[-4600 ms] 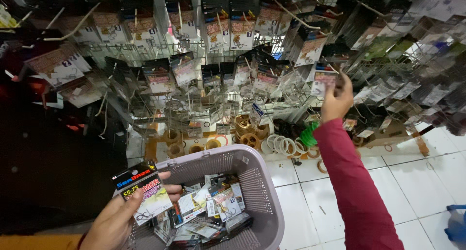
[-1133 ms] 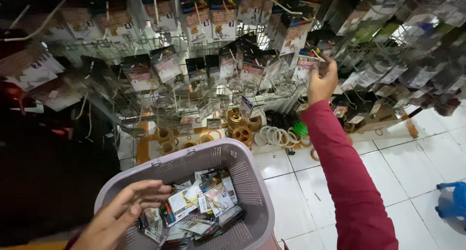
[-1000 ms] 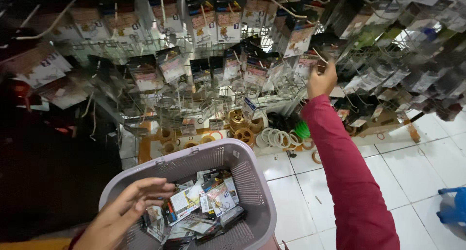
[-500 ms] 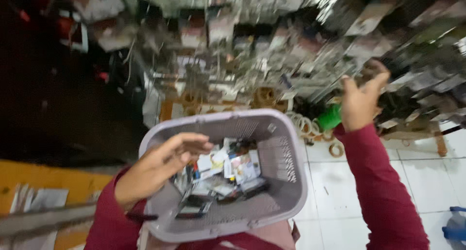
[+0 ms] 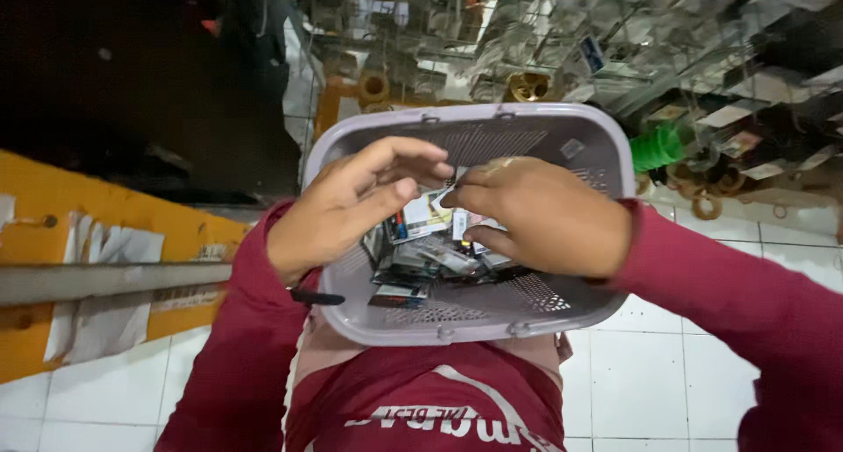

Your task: The person organizes packaged fishing tackle by taking items from a basket and hanging them on display hooks on a wire rack.

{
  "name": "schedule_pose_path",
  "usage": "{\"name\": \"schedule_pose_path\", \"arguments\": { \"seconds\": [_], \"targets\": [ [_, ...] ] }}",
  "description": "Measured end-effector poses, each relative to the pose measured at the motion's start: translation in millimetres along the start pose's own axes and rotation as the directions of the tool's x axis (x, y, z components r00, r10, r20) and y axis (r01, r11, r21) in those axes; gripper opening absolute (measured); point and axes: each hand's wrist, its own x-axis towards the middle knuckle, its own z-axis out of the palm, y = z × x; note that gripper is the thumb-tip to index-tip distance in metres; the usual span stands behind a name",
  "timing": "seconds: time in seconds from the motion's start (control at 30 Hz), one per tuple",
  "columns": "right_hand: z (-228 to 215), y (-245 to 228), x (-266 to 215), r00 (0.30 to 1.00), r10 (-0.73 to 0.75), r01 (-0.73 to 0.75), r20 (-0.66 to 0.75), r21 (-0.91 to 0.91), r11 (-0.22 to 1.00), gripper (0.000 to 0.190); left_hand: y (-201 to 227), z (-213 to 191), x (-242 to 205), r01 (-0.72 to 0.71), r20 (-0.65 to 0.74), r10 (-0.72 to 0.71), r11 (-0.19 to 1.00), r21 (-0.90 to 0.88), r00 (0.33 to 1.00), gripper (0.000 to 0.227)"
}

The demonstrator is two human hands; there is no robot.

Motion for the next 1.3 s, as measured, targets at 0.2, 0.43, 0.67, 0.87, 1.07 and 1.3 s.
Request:
{"name": "schedule_pose_path", "arguments": {
  "seconds": [0.2,0.43,0.67,0.87,1.07,1.3],
  "targets": [
    [96.1,49.7,43.2,0.955,0.163,-0.079,0.247,-0.32,0.944,0.031,-3.9,-1.9,-8.7,-0.004,-0.008,0.003,0.998,-0.066,1.0,0.034],
    [162.4,78.9,70.0,0.991,0.102,-0.098,0.087,-0.056,0.994,0.04,-6.8,-4.5,-10.1,-0.127,-0.004,0.127,0.992,-0.013,0.992,0.033],
    [184.5,78.1,66.3,0.984,-0.046,0.073,-0.172,0.158,0.985,0.06,-8.3,-3.5,-8.7,-0.131,0.014,0.132,0.989,-0.066,0.991,0.038],
    [180.3,64.4,74.1,0.895,0.353,-0.366,0.274,-0.001,0.93,0.056,-3.4,-1.9,-9.3,-0.107,0.027,0.11,0.992,-0.072,0.994,0.04],
    [192.1,73.9,82.6,0.827,0.517,-0.463,0.223,-0.254,0.85,0.067,-10.9,2.3,-7.8,-0.09,0.009,0.094,0.976,-0.2,0.996,0.044],
    [155.9,32.1,93.1,0.832,0.495,-0.454,0.248,-0.208,0.866,0.049,-10.9,8.4,-11.0,-0.101,-0.025,0.099,0.977,-0.186,0.995,0.045]
  ]
}}
